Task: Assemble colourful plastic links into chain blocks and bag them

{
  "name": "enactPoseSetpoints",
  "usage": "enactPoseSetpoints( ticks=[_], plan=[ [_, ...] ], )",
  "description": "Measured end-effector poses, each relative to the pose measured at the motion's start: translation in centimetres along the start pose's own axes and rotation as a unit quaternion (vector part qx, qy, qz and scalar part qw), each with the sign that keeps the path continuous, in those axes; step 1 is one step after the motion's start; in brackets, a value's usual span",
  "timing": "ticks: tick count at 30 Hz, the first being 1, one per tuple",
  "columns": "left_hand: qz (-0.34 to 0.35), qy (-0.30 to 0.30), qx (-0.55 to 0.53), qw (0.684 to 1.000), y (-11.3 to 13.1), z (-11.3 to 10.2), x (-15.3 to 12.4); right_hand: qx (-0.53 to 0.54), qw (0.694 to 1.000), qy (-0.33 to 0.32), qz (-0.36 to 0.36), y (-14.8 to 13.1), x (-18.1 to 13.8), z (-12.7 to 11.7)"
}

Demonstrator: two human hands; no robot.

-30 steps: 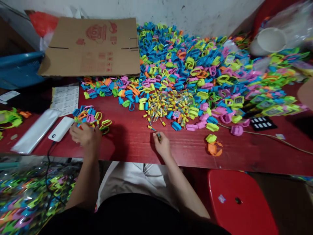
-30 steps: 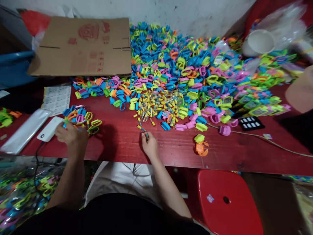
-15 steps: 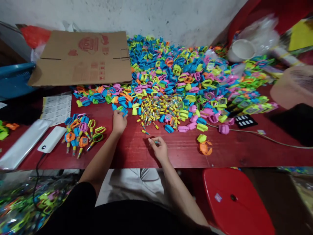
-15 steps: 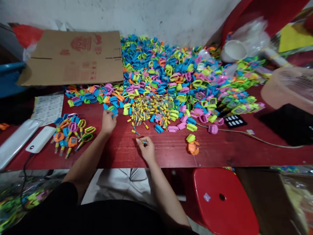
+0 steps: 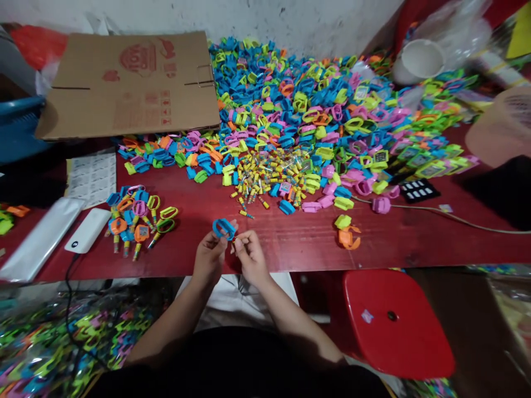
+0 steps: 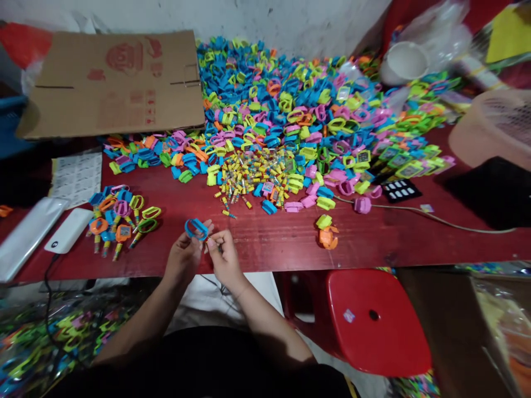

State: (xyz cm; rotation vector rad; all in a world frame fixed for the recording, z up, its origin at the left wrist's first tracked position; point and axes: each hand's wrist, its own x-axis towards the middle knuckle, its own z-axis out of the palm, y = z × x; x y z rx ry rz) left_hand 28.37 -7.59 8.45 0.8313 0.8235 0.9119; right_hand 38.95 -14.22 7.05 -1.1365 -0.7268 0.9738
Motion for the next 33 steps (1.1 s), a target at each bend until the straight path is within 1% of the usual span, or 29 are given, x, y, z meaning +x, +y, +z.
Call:
enactPoseSetpoints(
  ticks=[3,6,9,12,15,20,23,26,30,33],
  plan=[
    [0.008,-0.008,-0.028,1.0,0.3,0.7,-0.2,0.02,1.0,0.021,0.002,-0.4,-0.5,0.5],
    [0.015,-0.018,-0.039,0.999,0.5,1.1,-0.4,0.042,0.999,0.02,0.002,-1.0,-1.0,0.8],
    [0.022,-0.033,-0.041,0.998,0.5,1.5,-1.0,0.026,1.0,0.011,0.0,-1.7,-1.2,0.8],
    [0.029,-0.047,-0.031,0.998,0.6,1.7,-1.6,0.012,1.0,0.02,0.005,-1.9,-1.3,0.9],
    [0.031,-0.057,-0.024,0.998,0.8,1.8,-1.9,0.029,0.999,0.027,0.011,-1.8,-1.6,1.0],
    [0.038,-0.059,-0.017,0.997,1.4,1.6,-1.8,0.061,0.997,0.019,0.03,-1.7,-2.2,1.4],
    [0.035,-0.055,-0.025,0.998,1.5,1.7,-2.1,0.076,0.997,0.007,0.029,-1.5,-2.4,1.5],
    [0.037,-0.055,-0.032,0.997,1.4,1.8,-2.3,0.069,0.997,0.003,0.026,-1.2,-2.4,1.6],
    [0.046,-0.058,-0.018,0.997,1.3,1.6,-2.2,0.049,0.998,0.026,0.035,-1.0,-2.5,1.7],
    [0.043,-0.06,-0.019,0.997,1.4,1.4,-2.1,0.056,0.997,-0.001,0.046,-0.9,-2.5,1.6]
  ],
)
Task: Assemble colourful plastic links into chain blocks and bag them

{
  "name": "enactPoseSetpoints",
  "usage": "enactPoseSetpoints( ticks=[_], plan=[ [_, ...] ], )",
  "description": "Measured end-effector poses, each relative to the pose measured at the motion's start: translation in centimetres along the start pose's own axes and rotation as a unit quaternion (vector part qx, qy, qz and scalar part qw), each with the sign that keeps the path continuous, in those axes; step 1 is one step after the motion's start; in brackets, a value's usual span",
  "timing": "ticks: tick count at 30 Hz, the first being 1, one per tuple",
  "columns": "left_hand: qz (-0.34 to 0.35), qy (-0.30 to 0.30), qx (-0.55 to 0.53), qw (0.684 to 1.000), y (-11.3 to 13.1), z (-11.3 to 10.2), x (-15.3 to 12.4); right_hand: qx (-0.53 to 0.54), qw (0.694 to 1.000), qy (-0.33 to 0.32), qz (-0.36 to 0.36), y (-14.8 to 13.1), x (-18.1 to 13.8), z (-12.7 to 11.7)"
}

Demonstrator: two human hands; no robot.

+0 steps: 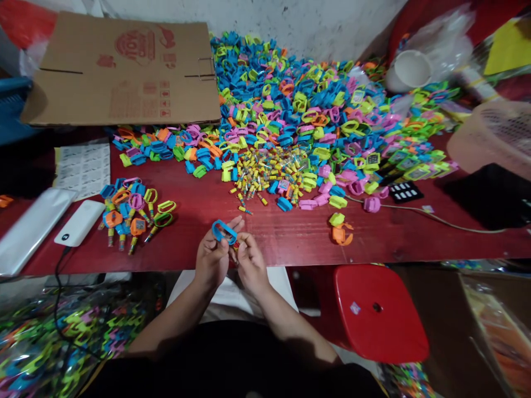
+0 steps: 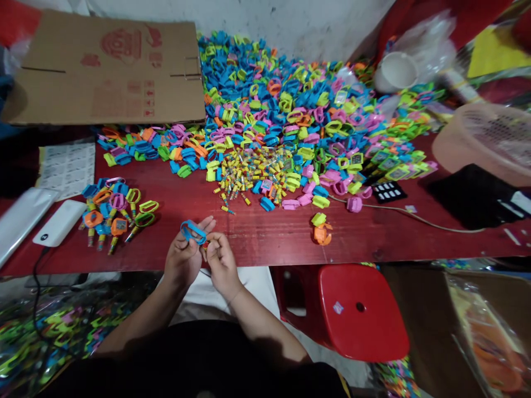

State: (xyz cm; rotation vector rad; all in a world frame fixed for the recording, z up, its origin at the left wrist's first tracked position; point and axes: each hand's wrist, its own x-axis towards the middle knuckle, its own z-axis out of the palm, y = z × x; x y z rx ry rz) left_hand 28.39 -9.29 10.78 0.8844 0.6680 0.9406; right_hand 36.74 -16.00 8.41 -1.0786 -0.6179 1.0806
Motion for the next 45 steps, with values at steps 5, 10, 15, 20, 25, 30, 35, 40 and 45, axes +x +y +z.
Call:
enactPoseSetpoints(
  ticks=[5,10,15,20,25,30,35,40,45],
  plan=[
    [0.006,0.013,-0.017,1.0,0.0,0.5,-0.2,0.05,0.998,-0.034,0.021,-0.6,0.1,-0.3],
    [0.024,-0.015,0.02,0.999,-0.1,-0.3,0.2,0.083,0.996,0.003,0.038,-1.9,0.4,-1.2],
    [0.081,-0.062,0.133,0.986,-0.8,-3.4,0.9,0.041,0.998,-0.011,0.052,-3.0,0.9,-2.1],
    [0.111,-0.061,0.153,0.98,-1.1,-4.6,0.7,0.032,0.996,-0.039,0.072,-2.9,0.9,-1.5],
    [0.117,-0.096,0.178,0.972,-0.5,-3.8,0.2,0.004,0.997,-0.048,0.065,-1.8,0.5,-1.0],
    [0.137,0.048,0.336,0.931,2.6,-6.7,3.2,-0.172,0.983,-0.06,-0.012,0.0,4.1,-3.5],
    [0.043,0.317,0.683,0.657,9.9,-12.9,8.7,-0.462,0.873,0.051,-0.15,2.9,9.0,-7.4],
    [0.007,0.317,0.787,0.53,10.7,-10.9,11.7,-0.584,0.795,0.087,-0.135,5.5,9.5,-7.8],
    [0.039,0.068,0.795,0.601,6.2,-5.9,21.1,-0.598,0.787,0.089,-0.123,5.9,9.5,-7.6]
  ],
)
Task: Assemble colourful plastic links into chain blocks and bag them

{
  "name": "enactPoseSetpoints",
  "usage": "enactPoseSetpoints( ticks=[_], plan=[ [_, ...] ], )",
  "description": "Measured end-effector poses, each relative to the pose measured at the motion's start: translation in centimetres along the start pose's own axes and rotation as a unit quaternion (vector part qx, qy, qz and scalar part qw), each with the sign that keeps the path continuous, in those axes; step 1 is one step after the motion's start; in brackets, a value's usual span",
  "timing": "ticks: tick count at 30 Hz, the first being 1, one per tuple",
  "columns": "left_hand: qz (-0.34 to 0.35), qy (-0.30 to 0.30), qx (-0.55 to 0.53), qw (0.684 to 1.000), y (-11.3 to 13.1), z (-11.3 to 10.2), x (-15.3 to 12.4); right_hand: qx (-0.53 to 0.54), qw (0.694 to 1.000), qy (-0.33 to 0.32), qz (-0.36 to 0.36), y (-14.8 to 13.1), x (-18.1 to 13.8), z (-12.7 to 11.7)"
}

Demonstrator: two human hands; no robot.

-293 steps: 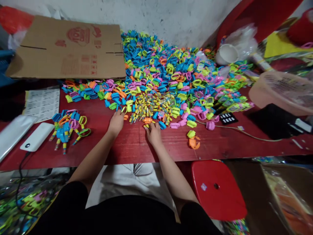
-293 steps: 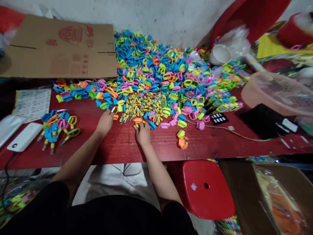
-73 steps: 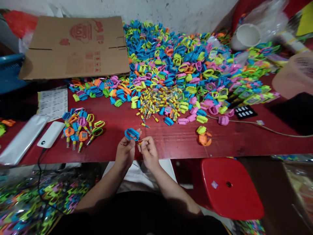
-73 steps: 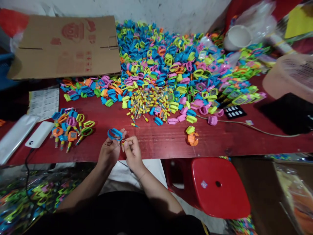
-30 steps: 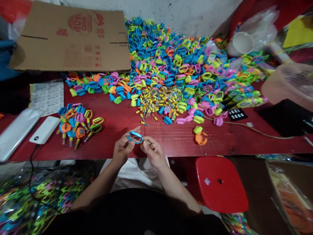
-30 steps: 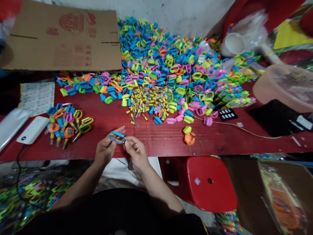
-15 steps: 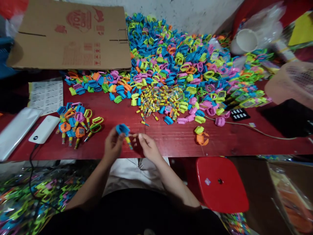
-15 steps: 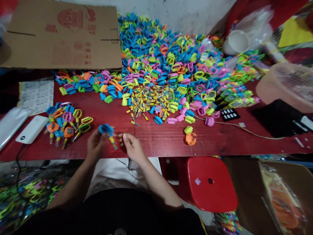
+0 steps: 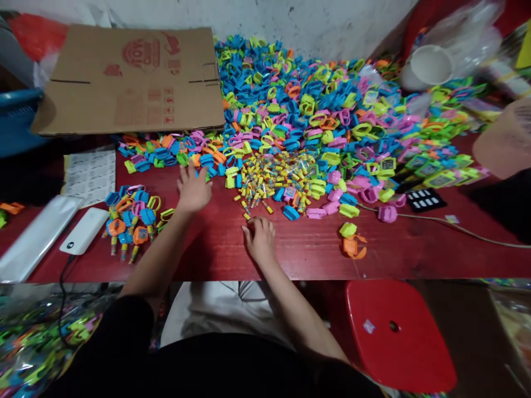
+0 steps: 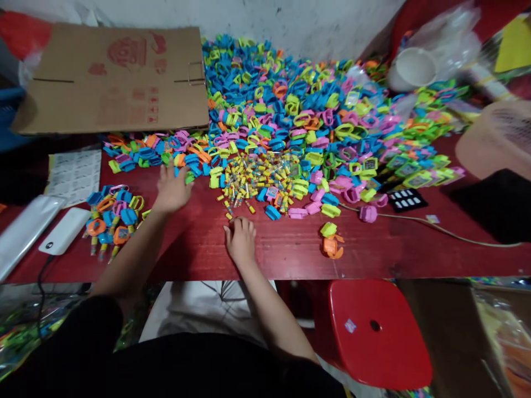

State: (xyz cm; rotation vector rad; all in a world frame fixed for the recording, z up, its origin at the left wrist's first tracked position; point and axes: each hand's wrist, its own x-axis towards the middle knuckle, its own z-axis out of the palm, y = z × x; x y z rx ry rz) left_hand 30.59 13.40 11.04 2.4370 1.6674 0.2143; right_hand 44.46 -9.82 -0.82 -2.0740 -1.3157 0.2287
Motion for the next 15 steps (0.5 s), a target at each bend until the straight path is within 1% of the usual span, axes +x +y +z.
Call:
enactPoseSetpoints(
  ticks=[2,4,6,7,8,10,12,15],
  plan=[
    [0.003,-0.021,-0.015,1.0,0.5,1.4,4.8,0.005,1.0,-0.002,0.002,0.1,0.1,-0.1],
    [-0.002,-0.051,-0.036,0.998,-0.4,2.1,8.6,0.012,1.0,0.0,0.007,0.1,0.2,-0.1],
    [-0.006,-0.068,-0.048,0.997,-1.6,2.5,10.6,0.022,1.0,0.004,0.01,0.1,0.2,-0.1],
    [-0.006,-0.065,-0.05,0.997,-2.1,2.7,10.8,0.027,1.0,0.005,0.01,0.1,0.2,-0.1],
    [-0.005,-0.057,-0.048,0.997,-2.5,2.8,10.6,0.032,0.999,0.005,0.007,0.0,0.2,0.0],
    [0.003,-0.038,-0.046,0.998,-2.7,3.2,8.8,0.039,0.999,0.001,-0.008,0.0,0.2,0.2],
    [0.019,-0.032,-0.044,0.998,-2.2,3.8,5.9,0.042,0.999,-0.001,-0.028,-0.1,0.3,0.4],
    [0.038,-0.036,-0.037,0.998,-1.4,4.8,0.7,0.048,0.998,-0.003,-0.039,-0.1,0.4,0.6]
  ],
)
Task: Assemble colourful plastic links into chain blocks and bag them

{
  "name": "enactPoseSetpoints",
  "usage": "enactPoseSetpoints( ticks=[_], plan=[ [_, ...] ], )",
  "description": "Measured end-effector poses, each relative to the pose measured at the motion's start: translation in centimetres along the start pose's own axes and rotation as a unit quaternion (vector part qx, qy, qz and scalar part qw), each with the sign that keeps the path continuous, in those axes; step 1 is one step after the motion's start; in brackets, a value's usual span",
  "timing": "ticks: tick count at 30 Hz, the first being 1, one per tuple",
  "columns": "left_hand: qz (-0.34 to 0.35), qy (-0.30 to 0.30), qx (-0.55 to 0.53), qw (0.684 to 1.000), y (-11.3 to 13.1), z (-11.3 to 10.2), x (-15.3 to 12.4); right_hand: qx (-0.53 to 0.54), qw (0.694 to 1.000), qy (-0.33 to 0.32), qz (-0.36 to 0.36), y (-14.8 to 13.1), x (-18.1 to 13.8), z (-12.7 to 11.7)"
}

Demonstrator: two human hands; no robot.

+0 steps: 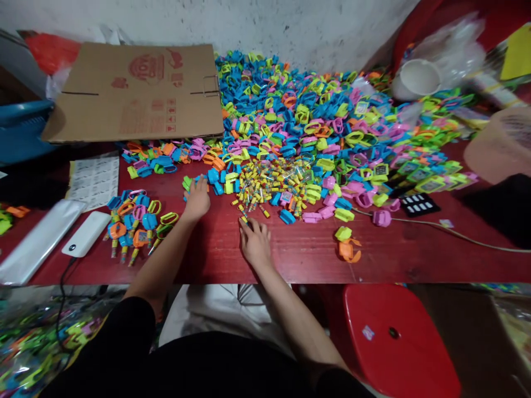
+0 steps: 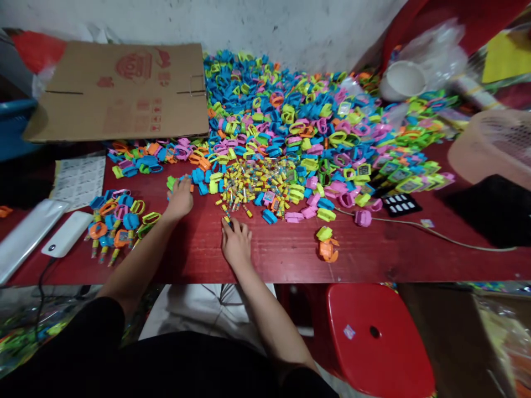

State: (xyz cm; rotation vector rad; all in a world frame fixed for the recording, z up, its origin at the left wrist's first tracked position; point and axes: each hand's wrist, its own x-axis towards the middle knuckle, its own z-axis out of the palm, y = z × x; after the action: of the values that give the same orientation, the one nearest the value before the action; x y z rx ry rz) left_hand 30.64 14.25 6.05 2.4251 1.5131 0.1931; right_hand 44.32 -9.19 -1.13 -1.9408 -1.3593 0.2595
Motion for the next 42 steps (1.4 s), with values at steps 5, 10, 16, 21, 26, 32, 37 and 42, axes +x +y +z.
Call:
enactPoseSetpoints(
  ticks=[5,10,16,21,26,32,37,42],
  plan=[
    [0.059,0.012,-0.012,0.998,0.8,2.0,-7.7,0.013,0.999,0.001,0.033,0.0,-0.3,-0.8],
    [0.096,0.071,-0.071,0.99,1.1,1.6,-12.1,0.042,0.997,0.012,0.06,0.1,-0.3,-1.0],
    [0.059,0.145,-0.369,0.916,2.6,1.0,-16.3,0.249,0.965,0.053,0.067,-0.2,-0.8,-1.9],
    [-0.06,0.059,-0.645,0.759,4.4,1.9,-21.2,0.379,0.924,-0.013,0.048,-3.4,-4.9,-4.4],
    [-0.076,0.007,-0.74,0.668,6.2,1.2,-23.6,0.386,0.921,-0.054,0.011,-6.1,-7.7,-6.7],
    [-0.018,-0.042,-0.6,0.798,6.3,-0.4,-23.2,0.299,0.953,-0.047,-0.018,-5.6,-7.8,-8.5],
    [-0.03,-0.036,-0.58,0.813,6.7,-0.6,-22.7,0.284,0.958,-0.047,-0.005,-5.2,-7.4,-9.0],
    [-0.071,-0.071,-0.649,0.754,7.8,0.4,-23.1,0.3,0.952,-0.058,0.011,-5.5,-7.5,-9.1]
  ],
)
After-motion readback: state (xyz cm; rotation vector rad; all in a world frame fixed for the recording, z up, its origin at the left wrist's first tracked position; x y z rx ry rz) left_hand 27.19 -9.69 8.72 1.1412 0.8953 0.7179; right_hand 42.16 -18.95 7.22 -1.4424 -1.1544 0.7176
